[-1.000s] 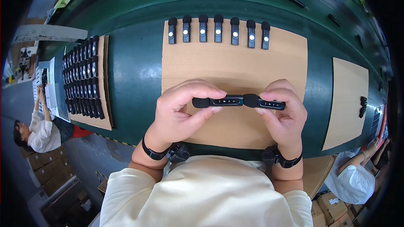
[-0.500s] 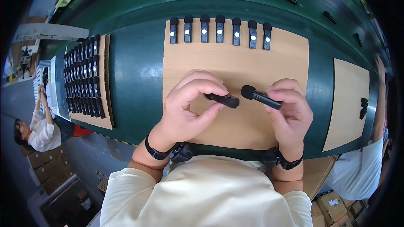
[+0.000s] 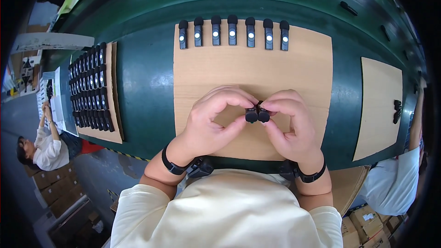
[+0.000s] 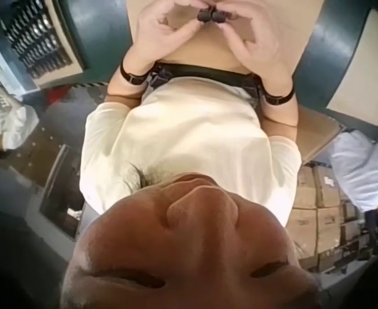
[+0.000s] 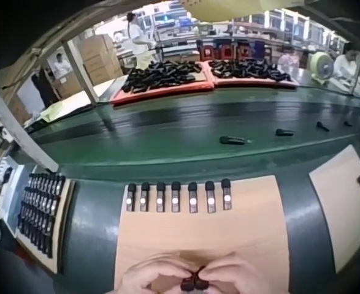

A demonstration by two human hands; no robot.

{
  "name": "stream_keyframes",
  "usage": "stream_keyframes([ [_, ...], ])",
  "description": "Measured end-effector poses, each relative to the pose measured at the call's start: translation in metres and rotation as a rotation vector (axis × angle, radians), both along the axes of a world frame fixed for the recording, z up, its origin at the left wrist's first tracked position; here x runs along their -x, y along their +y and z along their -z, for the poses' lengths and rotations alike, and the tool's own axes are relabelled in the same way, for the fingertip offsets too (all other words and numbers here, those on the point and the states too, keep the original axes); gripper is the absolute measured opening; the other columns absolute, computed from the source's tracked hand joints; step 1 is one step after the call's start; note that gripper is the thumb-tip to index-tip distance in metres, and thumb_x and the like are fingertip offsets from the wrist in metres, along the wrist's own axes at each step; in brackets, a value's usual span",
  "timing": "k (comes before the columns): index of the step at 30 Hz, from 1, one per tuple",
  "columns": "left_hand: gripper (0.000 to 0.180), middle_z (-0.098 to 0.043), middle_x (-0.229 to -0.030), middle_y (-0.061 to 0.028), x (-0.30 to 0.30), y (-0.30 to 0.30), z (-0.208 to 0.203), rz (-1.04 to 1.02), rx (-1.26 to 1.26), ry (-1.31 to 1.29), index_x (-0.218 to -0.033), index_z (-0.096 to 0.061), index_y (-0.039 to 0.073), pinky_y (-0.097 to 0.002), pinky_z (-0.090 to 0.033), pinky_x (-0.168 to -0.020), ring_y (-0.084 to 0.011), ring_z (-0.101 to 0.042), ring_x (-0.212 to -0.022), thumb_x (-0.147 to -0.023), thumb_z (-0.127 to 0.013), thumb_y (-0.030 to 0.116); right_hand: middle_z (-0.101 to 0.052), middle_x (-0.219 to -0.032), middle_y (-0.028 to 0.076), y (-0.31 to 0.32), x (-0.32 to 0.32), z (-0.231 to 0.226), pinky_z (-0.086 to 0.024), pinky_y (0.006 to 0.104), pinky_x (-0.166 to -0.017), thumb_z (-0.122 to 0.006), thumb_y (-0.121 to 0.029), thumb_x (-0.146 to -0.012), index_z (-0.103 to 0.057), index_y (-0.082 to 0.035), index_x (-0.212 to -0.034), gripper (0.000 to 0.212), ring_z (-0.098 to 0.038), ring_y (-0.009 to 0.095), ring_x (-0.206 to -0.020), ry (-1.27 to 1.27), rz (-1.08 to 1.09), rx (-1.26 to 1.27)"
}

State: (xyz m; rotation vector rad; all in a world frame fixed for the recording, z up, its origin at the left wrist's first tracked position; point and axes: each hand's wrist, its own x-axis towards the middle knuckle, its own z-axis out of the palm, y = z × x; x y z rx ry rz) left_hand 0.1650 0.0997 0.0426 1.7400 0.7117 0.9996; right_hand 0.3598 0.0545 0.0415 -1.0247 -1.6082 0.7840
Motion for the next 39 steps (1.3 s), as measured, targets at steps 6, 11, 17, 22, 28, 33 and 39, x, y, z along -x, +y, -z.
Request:
stream_keyframes([
  [6,0.029,-0.069,-0.099,-0.0121,-0.007,0.000,-0.009,-0.059,-0.170,0.123,-0.098,-0.064,0.002,-0.0379,-0.052,-0.084,-0.0282,-0.066,-0.090,-0.071,-0.070,-0.006,-0.061,-0.100,0.015,0.004,-0.008,-0.002,-0.052,0.0301,-0.069,-0.068,0.011,-0.075,-0.060,0.000,-0.109,0.037,-0.061,0.023,-0.084,-0.117,-0.048,-0.082],
  [11,0.031,-0.069,-0.103,-0.0134,0.000,0.001,-0.020,-0.093,-0.311,0.295,-0.101,-0.063,0.000,-0.0346,-0.052,-0.083,-0.0278,-0.067,-0.093,-0.071,-0.068,-0.008,-0.061,-0.101,0.015,0.001,-0.010,-0.019,-0.052,0.0312,-0.070,-0.069,0.011,-0.074,-0.061,-0.001,-0.105,0.035,-0.063,0.025,-0.085,-0.240,0.086,-0.081],
  [17,0.026,-0.067,-0.102,-0.0127,0.001,0.001,-0.016,-0.101,-0.631,0.520,-0.094,-0.063,0.002,-0.0369,-0.052,-0.079,-0.0272,-0.064,-0.090,-0.069,-0.069,0.003,-0.062,-0.101,0.012,-0.009,-0.022,-0.022,-0.052,0.0360,-0.071,-0.071,0.008,-0.070,-0.060,-0.002,-0.097,0.030,-0.063,0.030,-0.085,-0.534,0.150,-0.105],
  [22,0.034,-0.064,-0.112,-0.0120,0.008,-0.009,0.000,0.027,-0.765,0.696,-0.096,-0.063,0.002,-0.0371,-0.052,-0.078,-0.0286,-0.062,-0.097,-0.065,-0.076,0.007,-0.061,-0.103,0.010,-0.021,-0.030,-0.007,-0.052,0.0377,-0.074,-0.072,0.003,-0.071,-0.059,-0.004,-0.096,0.029,-0.062,0.030,-0.088,-0.804,0.009,-0.177],
  [28,0.031,-0.060,-0.112,-0.0126,0.014,-0.014,0.002,0.055,-0.692,0.670,-0.094,-0.063,0.002,-0.0389,-0.050,-0.083,-0.0292,-0.059,-0.101,-0.067,-0.076,0.010,-0.059,-0.105,0.010,-0.026,-0.029,-0.003,-0.051,0.0370,-0.076,-0.073,-0.002,-0.071,-0.060,-0.006,-0.096,0.029,-0.061,0.028,-0.092,-0.846,-0.054,-0.094],
  [33,0.033,-0.058,-0.113,-0.0125,0.022,-0.006,0.000,0.108,-0.566,0.651,-0.094,-0.063,0.003,-0.0396,-0.047,-0.090,-0.0287,-0.055,-0.105,-0.066,-0.076,0.012,-0.057,-0.110,0.010,-0.022,-0.032,-0.007,-0.050,0.0370,-0.080,-0.076,-0.004,-0.069,-0.060,-0.006,-0.101,0.036,-0.060,0.028,-0.095,-0.782,-0.067,0.018],
  [39,0.045,-0.055,-0.115,-0.0130,0.017,0.003,-0.005,0.098,-0.470,0.689,-0.104,-0.061,0.005,-0.0419,-0.045,-0.092,-0.0305,-0.053,-0.109,-0.064,-0.079,0.013,-0.054,-0.119,0.011,-0.011,-0.032,-0.019,-0.050,0.0383,-0.086,-0.079,-0.005,-0.067,-0.058,-0.008,-0.116,0.054,-0.059,0.030,-0.102,-0.731,-0.071,0.103],
])
